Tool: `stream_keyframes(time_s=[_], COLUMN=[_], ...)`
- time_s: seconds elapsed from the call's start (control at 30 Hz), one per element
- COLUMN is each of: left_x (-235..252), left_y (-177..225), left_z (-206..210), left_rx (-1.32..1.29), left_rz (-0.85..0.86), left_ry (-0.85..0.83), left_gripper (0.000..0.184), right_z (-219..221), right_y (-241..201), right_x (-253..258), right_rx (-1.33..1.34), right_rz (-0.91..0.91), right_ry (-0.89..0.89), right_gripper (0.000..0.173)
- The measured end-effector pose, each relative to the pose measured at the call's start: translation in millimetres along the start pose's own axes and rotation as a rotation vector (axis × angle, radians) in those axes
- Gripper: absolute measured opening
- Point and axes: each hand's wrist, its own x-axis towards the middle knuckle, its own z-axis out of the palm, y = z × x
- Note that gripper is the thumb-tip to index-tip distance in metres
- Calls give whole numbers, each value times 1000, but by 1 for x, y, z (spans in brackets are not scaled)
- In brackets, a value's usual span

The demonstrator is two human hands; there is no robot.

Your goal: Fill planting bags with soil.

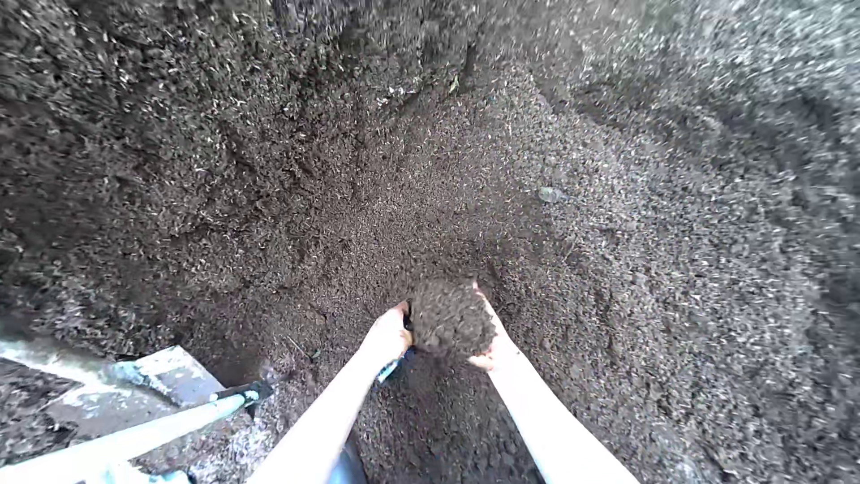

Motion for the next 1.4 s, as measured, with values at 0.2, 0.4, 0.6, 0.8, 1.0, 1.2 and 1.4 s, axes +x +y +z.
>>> stream_keyframes(time_s=[0.2, 0.4, 0.6, 0.8, 1.0, 1.2, 1.4], left_x=[-5, -3, 0, -6, -29, -48, -49], left_y=[15, 18, 4, 21, 14, 14, -11], left_z=[15, 4, 2, 1, -3, -6, 0], left_rx=[-56, 19, 47, 92, 115, 43, -59], left_rz=[30, 81, 98, 104, 16, 41, 68], left_ry=[-7, 22, 6, 0, 0, 32, 52], left_gripper=[73, 83, 71, 59, 82, 80, 79], right_z=[41, 68, 19, -45, -95, -139, -101], right_y=[-9, -112, -195, -110, 11, 123, 56], right_x=[-28, 15, 110, 96, -53, -32, 45], right_rx=[-868, -1730, -1888, -1752, -825, 169, 360], right_rz=[-216, -347, -437, -158, 270, 409, -303], right_ry=[266, 386, 775, 333, 601, 506, 506], right_gripper=[40, 43, 56, 58, 79, 116, 85])
